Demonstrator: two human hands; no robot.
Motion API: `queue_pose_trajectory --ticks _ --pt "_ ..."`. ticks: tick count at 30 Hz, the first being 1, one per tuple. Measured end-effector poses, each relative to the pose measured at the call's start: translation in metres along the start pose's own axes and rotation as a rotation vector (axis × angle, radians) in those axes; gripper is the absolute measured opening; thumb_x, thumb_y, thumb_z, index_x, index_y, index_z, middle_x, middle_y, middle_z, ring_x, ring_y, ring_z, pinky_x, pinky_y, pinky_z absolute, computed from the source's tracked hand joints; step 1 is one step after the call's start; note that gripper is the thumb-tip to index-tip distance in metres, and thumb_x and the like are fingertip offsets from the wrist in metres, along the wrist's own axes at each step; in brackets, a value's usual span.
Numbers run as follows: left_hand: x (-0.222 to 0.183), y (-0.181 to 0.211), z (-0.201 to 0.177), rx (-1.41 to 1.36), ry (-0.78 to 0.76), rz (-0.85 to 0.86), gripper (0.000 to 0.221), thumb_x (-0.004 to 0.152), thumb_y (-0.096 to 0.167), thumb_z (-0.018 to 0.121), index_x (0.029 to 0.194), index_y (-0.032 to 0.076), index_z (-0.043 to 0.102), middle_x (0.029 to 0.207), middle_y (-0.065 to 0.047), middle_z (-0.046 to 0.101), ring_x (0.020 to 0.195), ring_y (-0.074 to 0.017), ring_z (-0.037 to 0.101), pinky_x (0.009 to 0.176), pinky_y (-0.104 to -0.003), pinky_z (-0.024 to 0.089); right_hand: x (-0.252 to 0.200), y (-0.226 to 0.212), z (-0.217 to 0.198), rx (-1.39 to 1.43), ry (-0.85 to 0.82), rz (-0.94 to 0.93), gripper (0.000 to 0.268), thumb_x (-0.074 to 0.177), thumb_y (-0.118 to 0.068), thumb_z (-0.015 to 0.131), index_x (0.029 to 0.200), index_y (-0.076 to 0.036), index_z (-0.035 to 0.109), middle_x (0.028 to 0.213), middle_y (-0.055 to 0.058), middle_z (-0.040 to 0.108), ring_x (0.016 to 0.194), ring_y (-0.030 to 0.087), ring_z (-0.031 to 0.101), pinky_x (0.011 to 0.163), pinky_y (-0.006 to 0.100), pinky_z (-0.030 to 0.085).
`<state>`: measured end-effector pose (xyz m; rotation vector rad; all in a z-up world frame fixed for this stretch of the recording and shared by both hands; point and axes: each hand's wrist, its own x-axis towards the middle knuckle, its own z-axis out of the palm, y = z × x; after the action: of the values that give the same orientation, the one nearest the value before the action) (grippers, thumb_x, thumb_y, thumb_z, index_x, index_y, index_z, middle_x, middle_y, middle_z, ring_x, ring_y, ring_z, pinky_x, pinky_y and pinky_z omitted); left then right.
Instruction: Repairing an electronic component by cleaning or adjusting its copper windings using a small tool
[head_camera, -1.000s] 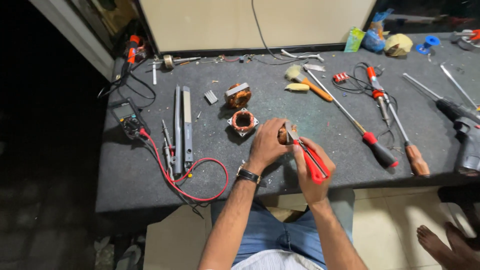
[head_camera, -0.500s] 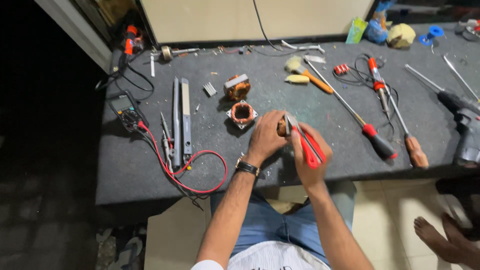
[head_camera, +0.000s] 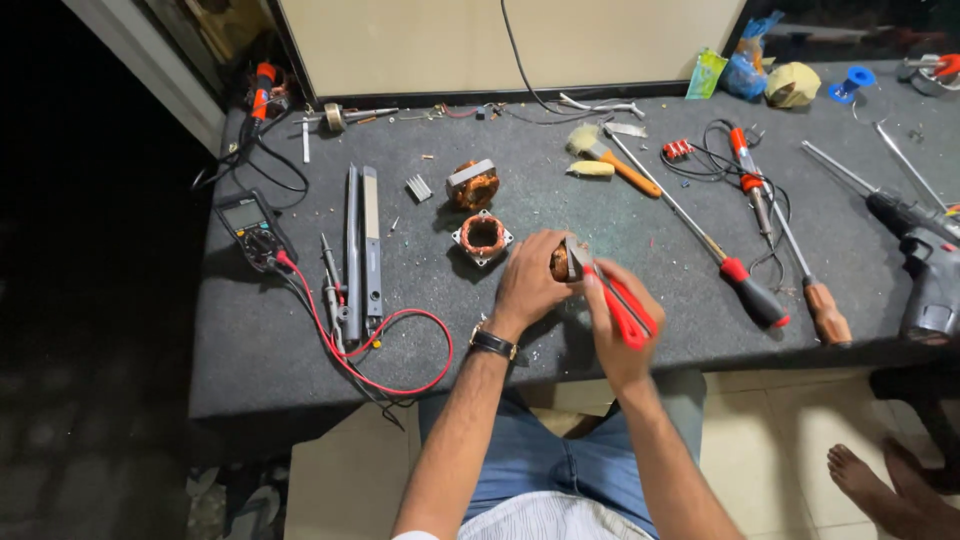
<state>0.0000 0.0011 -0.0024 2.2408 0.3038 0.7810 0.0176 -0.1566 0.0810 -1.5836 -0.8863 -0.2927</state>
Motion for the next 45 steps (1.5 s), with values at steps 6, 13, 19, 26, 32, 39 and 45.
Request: queue_pose_trajectory --ticks 6,13,19,26,32,39,45 --pt "0.001 0.004 0.000 0.024 0.019 0.014 0.084 0.069 0.081 0.068 0.125 0.018 0.060 0.109 -0.006 0.064 0.110 -0.0283 0.064 0.090 -0.041 0.047 0.000 0.006 0.001 0.020 -0.002 -0.015 0.016 0.097 -0.009 0.075 0.109 0.002 0.074 0.103 0.024 0.075 0.100 0.041 0.073 0.088 0.047 0.055" --pt "0.004 -0.005 0.004 0.008 0.032 0.030 0.088 0.065 0.084 0.067 0.123 0.018 0.061 0.107 -0.006 0.064 0.107 -0.0278 0.064 0.089 -0.041 0.047 -0.011 -0.005 -0.007 0.002 -0.010 0.029 0.017 0.094 -0.008 0.075 0.109 0.001 0.075 0.104 0.023 0.076 0.101 0.040 0.073 0.090 0.046 0.055" --pt "0.004 -0.011 0.009 0.048 0.042 0.040 0.076 0.071 0.073 0.075 0.123 0.020 0.061 0.107 -0.005 0.063 0.109 -0.0269 0.064 0.089 -0.040 0.047 0.004 0.023 0.005 0.048 0.008 0.013 0.017 0.097 -0.011 0.074 0.111 -0.001 0.075 0.104 0.020 0.076 0.100 0.034 0.074 0.089 0.043 0.054" --pt "0.005 -0.011 0.005 -0.011 0.059 0.045 0.083 0.068 0.084 0.067 0.122 0.020 0.062 0.109 -0.004 0.065 0.109 -0.0272 0.064 0.091 -0.042 0.048 -0.005 0.007 0.001 0.011 -0.012 0.044 0.017 0.094 -0.007 0.074 0.109 0.000 0.075 0.101 0.022 0.076 0.094 0.035 0.074 0.085 0.044 0.055" --pt "0.006 -0.001 0.001 -0.035 0.036 0.055 0.052 0.081 0.054 0.076 0.115 0.016 0.065 0.104 -0.010 0.066 0.104 -0.0331 0.066 0.087 -0.046 0.050 -0.005 0.017 0.004 0.068 0.074 0.067 0.019 0.091 -0.013 0.077 0.104 0.000 0.076 0.097 0.023 0.076 0.093 0.039 0.075 0.085 0.046 0.056" --pt "0.008 -0.004 0.001 0.017 0.022 0.011 0.064 0.069 0.049 0.084 0.121 0.017 0.066 0.108 -0.010 0.067 0.106 -0.0328 0.065 0.089 -0.048 0.049 0.006 0.025 0.004 0.107 0.069 0.066 0.019 0.090 -0.015 0.079 0.106 -0.004 0.079 0.099 0.017 0.079 0.094 0.033 0.077 0.086 0.040 0.058" --pt "0.007 0.008 -0.006 -0.013 -0.008 -0.014 0.067 0.067 0.054 0.082 0.122 0.018 0.066 0.108 -0.008 0.068 0.105 -0.0305 0.066 0.088 -0.046 0.050 -0.012 0.007 -0.014 0.115 0.040 0.113 0.024 0.090 -0.020 0.078 0.108 -0.003 0.078 0.099 0.018 0.078 0.093 0.036 0.077 0.085 0.041 0.058"
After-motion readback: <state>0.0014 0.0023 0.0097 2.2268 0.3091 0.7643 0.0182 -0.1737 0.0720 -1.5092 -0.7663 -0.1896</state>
